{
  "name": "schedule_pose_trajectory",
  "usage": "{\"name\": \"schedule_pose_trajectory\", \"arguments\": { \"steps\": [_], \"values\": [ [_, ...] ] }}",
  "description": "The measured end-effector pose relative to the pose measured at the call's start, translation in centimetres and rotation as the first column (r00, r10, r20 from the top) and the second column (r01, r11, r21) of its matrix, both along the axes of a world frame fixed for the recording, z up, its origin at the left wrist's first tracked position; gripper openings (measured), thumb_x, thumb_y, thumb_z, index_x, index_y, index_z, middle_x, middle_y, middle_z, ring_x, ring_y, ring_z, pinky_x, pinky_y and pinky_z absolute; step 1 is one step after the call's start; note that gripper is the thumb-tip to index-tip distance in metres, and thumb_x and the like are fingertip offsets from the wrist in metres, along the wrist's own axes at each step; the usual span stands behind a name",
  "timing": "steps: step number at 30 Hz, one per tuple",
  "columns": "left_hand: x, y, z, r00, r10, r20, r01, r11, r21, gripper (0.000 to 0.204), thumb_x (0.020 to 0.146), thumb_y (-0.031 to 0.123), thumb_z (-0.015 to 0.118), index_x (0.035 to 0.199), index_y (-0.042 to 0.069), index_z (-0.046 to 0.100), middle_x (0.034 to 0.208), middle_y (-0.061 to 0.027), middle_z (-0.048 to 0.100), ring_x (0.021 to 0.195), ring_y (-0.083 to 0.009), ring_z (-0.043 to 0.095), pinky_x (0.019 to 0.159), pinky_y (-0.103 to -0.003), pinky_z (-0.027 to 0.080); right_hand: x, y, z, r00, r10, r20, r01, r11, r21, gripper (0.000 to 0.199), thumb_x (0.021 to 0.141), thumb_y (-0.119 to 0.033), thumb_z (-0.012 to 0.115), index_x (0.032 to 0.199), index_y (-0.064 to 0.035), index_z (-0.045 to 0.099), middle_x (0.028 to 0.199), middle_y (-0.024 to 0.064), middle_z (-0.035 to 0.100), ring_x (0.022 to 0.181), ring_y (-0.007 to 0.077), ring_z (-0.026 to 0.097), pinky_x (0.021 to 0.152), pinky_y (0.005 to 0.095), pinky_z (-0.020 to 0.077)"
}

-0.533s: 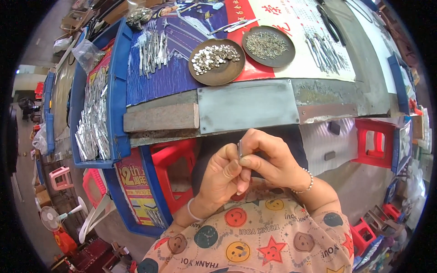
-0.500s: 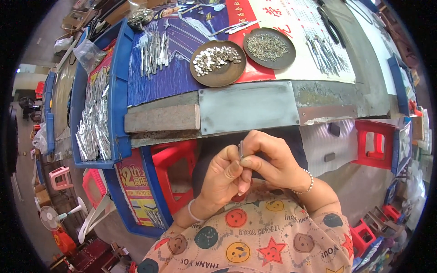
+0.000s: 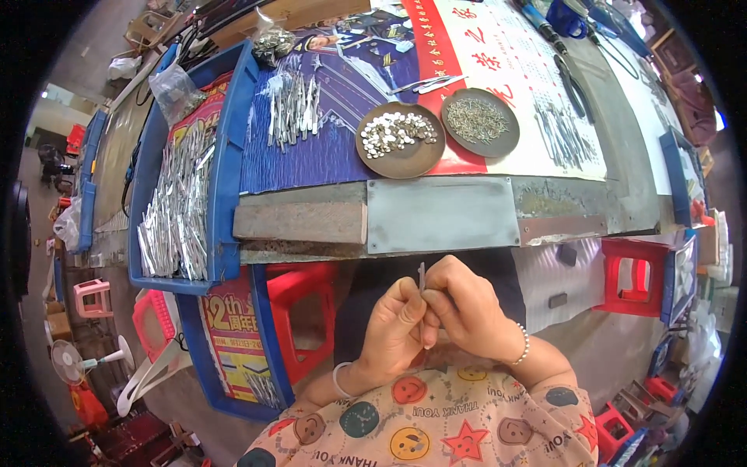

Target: Assembling small metal jewelry or decorative components by attaching flower-shaped pieces to thin metal pins.

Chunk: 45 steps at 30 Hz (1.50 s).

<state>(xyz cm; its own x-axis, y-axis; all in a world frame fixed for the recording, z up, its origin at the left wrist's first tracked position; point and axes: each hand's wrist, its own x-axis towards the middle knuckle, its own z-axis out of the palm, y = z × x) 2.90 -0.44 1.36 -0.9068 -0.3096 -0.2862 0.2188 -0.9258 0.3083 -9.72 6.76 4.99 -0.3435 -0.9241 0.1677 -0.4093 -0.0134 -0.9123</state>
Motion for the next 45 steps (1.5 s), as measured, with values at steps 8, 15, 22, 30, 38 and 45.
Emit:
{"name": "schedule_pose_trajectory", "arguments": {
  "steps": [8,15,22,30,38,45],
  "values": [
    [0.5,-0.4,-0.3,0.999,0.022,0.045,-0.021,1.0,-0.016,0.017,0.094,0.022,0.056,0.086,0.008,0.047,0.075,-0.0054,0.059,0.058,-0.0103,0.053,0.053,-0.02,0.044,-0.2,-0.8,-1.0,0.895,-0.013,-0.446,-0.058,0.988,-0.145,0.025,0.071,0.005,0.064,0.09,0.0006,0.049,0.086,0.0155,0.054,0.067,0.0289,0.056,0.055,0.0343,0.0483],
    [0.5,-0.2,-0.7,0.997,-0.042,0.064,0.04,0.999,0.033,0.018,0.094,0.022,0.055,0.087,0.008,0.048,0.075,-0.0046,0.058,0.057,-0.0092,0.051,0.05,-0.02,0.041,-0.4,0.1,-1.7,0.82,-0.015,-0.572,-0.096,0.982,-0.164,0.028,0.067,0.006,0.065,0.09,0.0013,0.049,0.088,0.0146,0.055,0.068,0.0278,0.057,0.056,0.0343,0.0498],
    [0.3,0.0,-0.2,0.994,-0.106,0.04,0.105,0.994,0.025,0.015,0.095,0.02,0.054,0.089,0.008,0.046,0.074,-0.0058,0.057,0.056,-0.0099,0.051,0.049,-0.021,0.041,-1.9,0.4,-1.0,0.839,0.041,-0.542,-0.193,0.955,-0.226,0.028,0.067,0.004,0.066,0.088,0.0001,0.049,0.085,0.0133,0.055,0.066,0.026,0.057,0.054,0.0332,0.0486],
    [0.1,0.8,-0.3,0.987,-0.144,-0.065,0.146,0.989,0.018,0.014,0.095,0.018,0.053,0.091,0.009,0.043,0.074,-0.0068,0.057,0.054,-0.0107,0.05,0.049,-0.02,0.041,-2.5,1.2,-0.6,0.922,0.088,-0.378,-0.187,0.954,-0.236,0.026,0.068,0.004,0.068,0.086,-0.0014,0.049,0.079,0.0117,0.055,0.061,0.0264,0.057,0.051,0.034,0.0467],
    [0.2,1.5,0.3,0.979,-0.19,-0.077,0.18,0.976,-0.124,0.011,0.096,0.015,0.052,0.092,0.007,0.045,0.077,-0.0064,0.058,0.055,-0.0087,0.048,0.05,-0.019,0.039,-3.8,1.7,-0.6,0.865,0.343,0.367,-0.317,0.939,-0.132,0.016,0.087,-0.014,0.064,0.092,-0.0002,0.057,0.088,0.0096,0.057,0.08,0.0217,0.056,0.074,0.0304,0.0458],
    [0.3,0.6,0.5,0.983,-0.171,0.065,0.18,0.968,-0.175,0.017,0.096,0.016,0.052,0.107,0.004,0.055,0.093,-0.0086,0.064,0.066,-0.0067,0.05,0.064,-0.019,0.043,-5.0,1.4,0.3,0.897,0.339,0.284,-0.339,0.939,-0.049,0.014,0.086,-0.014,0.064,0.093,-0.0011,0.064,0.085,0.0082,0.056,0.08,0.0197,0.056,0.071,0.0288,0.0453]
  ]
}}
